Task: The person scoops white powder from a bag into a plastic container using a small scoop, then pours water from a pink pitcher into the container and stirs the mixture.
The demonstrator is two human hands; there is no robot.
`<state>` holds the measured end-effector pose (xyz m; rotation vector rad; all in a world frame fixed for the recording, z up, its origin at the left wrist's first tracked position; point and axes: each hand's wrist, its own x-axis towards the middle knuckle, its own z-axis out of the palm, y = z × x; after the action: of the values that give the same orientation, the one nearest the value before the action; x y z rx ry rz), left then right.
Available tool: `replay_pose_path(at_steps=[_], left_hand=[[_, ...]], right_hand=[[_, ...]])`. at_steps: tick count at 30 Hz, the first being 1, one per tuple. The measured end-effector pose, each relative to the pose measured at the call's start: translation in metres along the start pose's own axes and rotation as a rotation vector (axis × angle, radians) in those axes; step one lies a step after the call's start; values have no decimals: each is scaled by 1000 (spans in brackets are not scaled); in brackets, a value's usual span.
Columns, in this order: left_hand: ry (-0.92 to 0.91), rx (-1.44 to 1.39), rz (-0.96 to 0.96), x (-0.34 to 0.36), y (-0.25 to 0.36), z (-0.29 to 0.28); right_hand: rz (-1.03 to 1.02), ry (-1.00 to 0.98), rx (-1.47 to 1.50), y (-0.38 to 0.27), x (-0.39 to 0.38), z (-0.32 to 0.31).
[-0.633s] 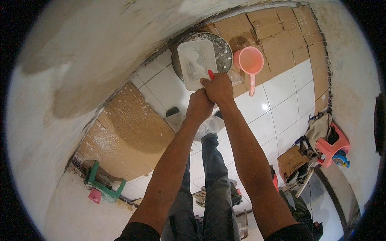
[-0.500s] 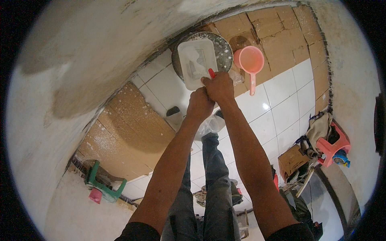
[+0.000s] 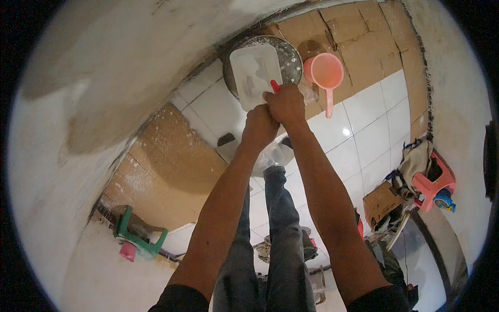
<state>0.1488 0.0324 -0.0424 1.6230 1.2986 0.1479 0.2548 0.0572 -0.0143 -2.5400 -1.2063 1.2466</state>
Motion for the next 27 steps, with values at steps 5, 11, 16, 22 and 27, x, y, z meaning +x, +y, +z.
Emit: replay_pose_path(at_steps=[5,11,16,22,27], left_hand=[[-29,71,75,1,0,-5],[-46,72,75,4,2,-9],[-71,-59,-100,5,6,-11],[-111,5,-71,6,8,-16],[-69,-52,-107,5,10,-18]], right_hand=[[14,62,12,-1,0,5],[-68,-11,-104,-1,5,0],[-50,1,-86,0,9,6],[40,30,12,-5,5,5],[-29,106,14,-4,6,6]])
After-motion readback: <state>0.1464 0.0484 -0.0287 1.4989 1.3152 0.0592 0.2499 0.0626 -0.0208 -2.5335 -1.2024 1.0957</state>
